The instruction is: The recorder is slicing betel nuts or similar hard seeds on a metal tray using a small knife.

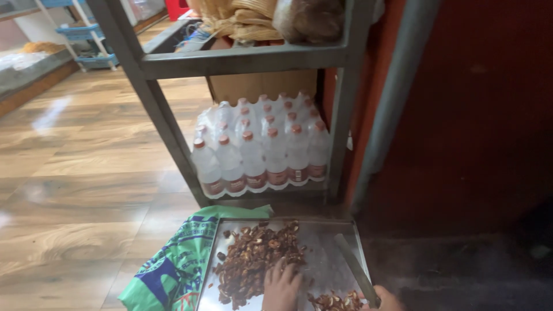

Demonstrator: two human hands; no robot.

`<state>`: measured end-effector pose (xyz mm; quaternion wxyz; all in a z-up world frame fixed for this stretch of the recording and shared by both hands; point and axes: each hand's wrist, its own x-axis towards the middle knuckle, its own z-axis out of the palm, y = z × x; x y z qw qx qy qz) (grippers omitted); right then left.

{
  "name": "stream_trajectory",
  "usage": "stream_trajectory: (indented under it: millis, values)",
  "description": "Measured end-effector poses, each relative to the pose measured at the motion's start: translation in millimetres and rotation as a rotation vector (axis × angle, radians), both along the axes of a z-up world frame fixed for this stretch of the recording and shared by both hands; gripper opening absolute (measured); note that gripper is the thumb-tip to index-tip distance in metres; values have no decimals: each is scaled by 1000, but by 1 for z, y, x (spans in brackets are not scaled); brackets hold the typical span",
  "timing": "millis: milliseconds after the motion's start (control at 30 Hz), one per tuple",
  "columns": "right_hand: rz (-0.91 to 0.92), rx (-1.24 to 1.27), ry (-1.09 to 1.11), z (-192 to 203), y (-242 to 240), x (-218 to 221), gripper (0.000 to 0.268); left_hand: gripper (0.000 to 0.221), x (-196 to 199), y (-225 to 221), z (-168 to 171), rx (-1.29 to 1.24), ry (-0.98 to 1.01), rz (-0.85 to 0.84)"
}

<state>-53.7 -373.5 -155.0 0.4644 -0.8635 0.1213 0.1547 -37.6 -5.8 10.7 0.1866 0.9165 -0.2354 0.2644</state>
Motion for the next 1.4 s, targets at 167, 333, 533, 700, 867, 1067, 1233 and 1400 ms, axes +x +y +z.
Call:
stream_trajectory:
  millis: [167,333,533,700,867,1067,1233,1400]
  values:
    - [-122,106,136,136,32,-10,60,33,14,-35,-84,199,-58,-149]
    - [-318,-20,168,159,42,-17,48,23,16,-51,-133,322,357,-89]
    - [-278,55,56,105,39,-6,45,42,13,-38,-42,198,470,-144]
    - [-317,-29,96,103,42,1,43,36,38,-21,-64,230,410,-47]
    - [-291,-71,58,92,42,3,42,33,50,-34,12,298,431,38]
    - [-319,-47,116,132,42,-8,43,85,90,-57,-17,431,290,4]
    - [-327,-136,31,151,54,-13,43,28,91,-56,-46,527,398,-85]
    - [-340,-111,-39,138,55,-13,40,28,55,-50,20,605,417,-181]
